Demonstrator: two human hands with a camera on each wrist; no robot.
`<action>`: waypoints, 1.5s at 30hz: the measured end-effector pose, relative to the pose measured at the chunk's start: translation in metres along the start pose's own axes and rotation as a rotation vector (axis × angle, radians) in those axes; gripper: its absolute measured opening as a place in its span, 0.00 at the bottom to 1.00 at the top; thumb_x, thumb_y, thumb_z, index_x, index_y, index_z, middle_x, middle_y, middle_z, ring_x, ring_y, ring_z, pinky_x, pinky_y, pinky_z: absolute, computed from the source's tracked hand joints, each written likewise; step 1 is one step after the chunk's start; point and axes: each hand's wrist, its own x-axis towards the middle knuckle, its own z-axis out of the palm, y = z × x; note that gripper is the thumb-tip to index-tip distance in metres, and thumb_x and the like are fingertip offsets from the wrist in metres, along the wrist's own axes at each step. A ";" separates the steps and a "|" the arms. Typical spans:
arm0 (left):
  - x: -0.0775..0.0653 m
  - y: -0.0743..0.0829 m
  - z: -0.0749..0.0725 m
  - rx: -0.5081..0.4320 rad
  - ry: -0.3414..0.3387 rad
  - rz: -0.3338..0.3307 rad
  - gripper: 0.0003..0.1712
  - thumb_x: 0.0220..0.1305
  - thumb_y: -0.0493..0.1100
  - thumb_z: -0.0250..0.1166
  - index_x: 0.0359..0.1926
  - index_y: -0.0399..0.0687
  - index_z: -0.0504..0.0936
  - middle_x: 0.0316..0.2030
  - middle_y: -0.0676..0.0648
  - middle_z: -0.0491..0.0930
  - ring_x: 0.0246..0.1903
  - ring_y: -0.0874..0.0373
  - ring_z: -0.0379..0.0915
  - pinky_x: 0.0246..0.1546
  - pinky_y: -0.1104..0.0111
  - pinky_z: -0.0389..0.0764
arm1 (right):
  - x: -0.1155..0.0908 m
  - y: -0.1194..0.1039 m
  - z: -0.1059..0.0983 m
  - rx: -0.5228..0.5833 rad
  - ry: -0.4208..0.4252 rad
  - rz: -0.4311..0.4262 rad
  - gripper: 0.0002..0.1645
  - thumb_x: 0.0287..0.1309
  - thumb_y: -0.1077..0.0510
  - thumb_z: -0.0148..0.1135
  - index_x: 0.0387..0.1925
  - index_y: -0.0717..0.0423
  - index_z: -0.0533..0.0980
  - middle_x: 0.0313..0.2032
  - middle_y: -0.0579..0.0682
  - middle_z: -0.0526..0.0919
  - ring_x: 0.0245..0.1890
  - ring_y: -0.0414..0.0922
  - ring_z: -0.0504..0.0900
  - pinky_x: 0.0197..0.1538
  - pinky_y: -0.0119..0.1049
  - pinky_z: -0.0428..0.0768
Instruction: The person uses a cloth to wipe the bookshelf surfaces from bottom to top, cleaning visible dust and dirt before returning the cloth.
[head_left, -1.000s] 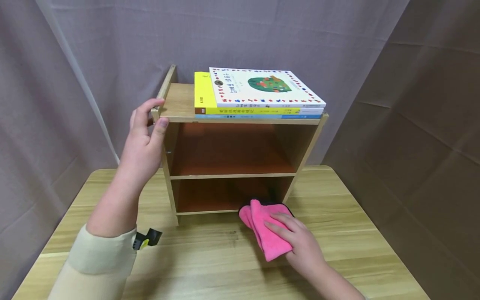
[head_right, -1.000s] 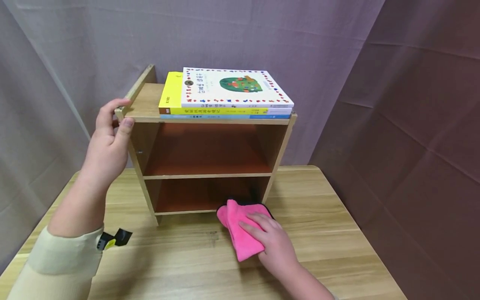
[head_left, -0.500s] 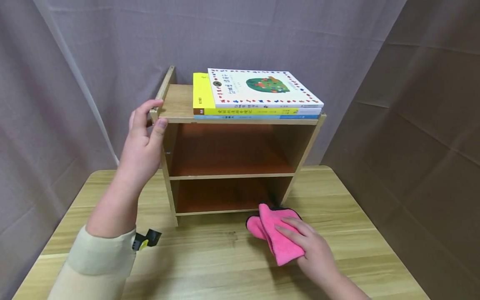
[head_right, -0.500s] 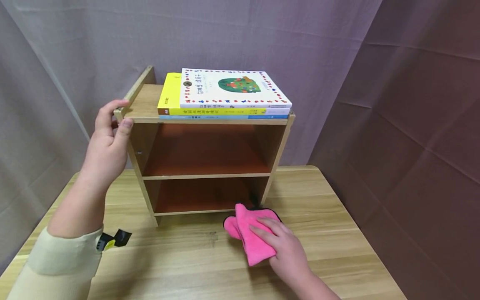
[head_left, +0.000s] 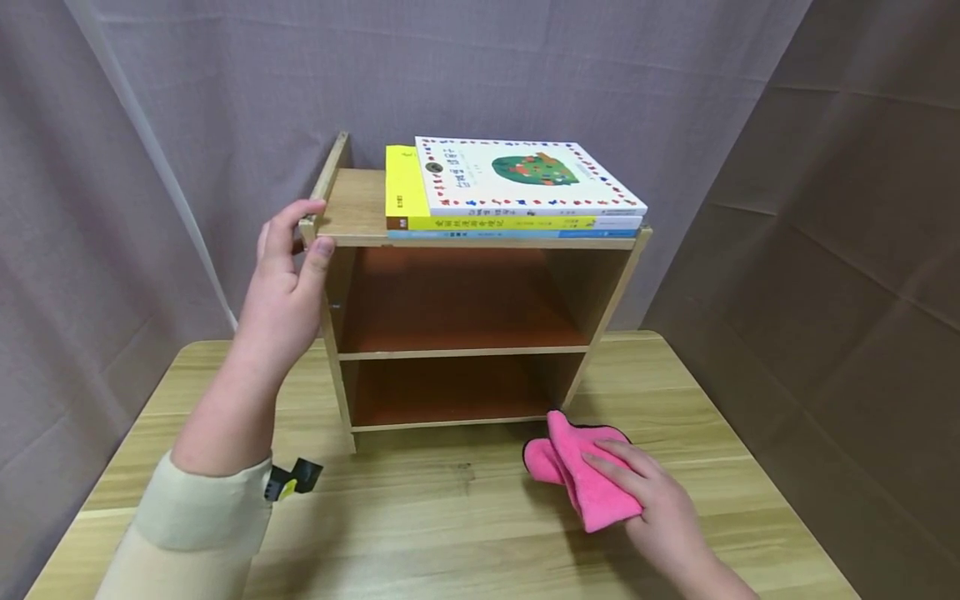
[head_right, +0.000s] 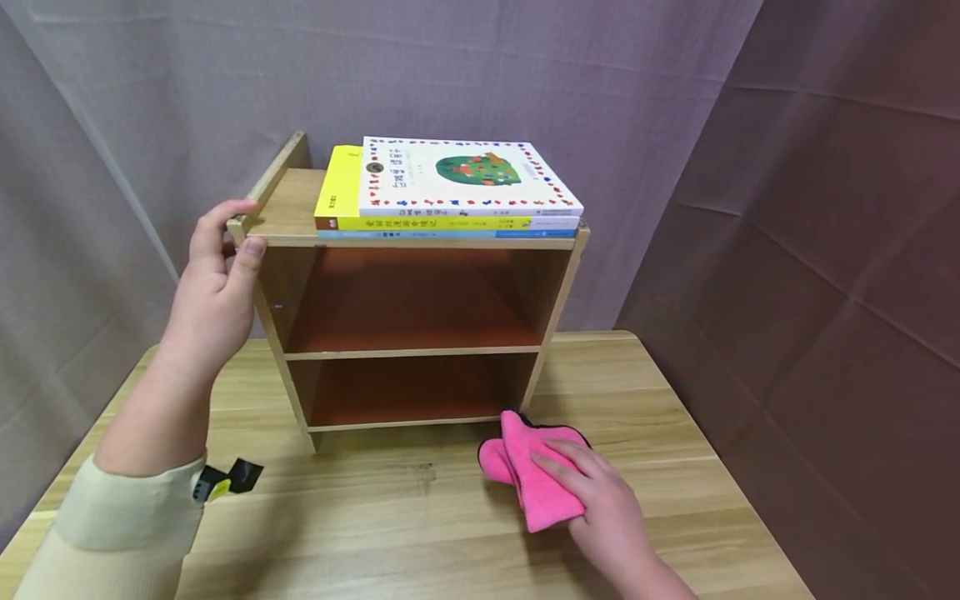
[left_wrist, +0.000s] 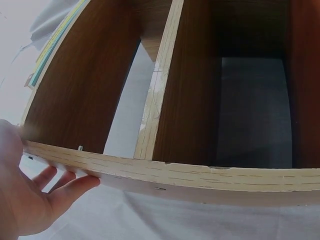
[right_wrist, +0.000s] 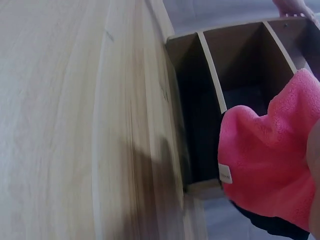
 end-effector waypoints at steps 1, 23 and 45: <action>0.000 0.000 0.000 0.001 -0.001 0.001 0.27 0.75 0.58 0.50 0.71 0.67 0.60 0.64 0.44 0.58 0.63 0.49 0.63 0.55 0.47 0.68 | -0.001 0.001 -0.002 0.001 0.010 0.011 0.46 0.33 0.81 0.60 0.56 0.44 0.82 0.57 0.47 0.79 0.59 0.46 0.74 0.64 0.17 0.57; -0.001 0.000 -0.001 0.010 0.002 0.018 0.27 0.76 0.59 0.48 0.71 0.65 0.60 0.64 0.44 0.58 0.60 0.50 0.63 0.53 0.49 0.68 | 0.004 0.038 -0.037 0.128 -0.168 0.723 0.21 0.73 0.52 0.51 0.57 0.62 0.75 0.54 0.64 0.79 0.55 0.59 0.75 0.53 0.54 0.73; 0.000 0.000 -0.001 0.020 -0.011 0.013 0.28 0.75 0.60 0.48 0.71 0.65 0.59 0.66 0.45 0.57 0.62 0.48 0.61 0.55 0.47 0.69 | 0.025 0.040 -0.002 1.075 0.024 1.217 0.18 0.74 0.42 0.49 0.51 0.51 0.64 0.33 0.39 0.82 0.35 0.36 0.83 0.41 0.34 0.82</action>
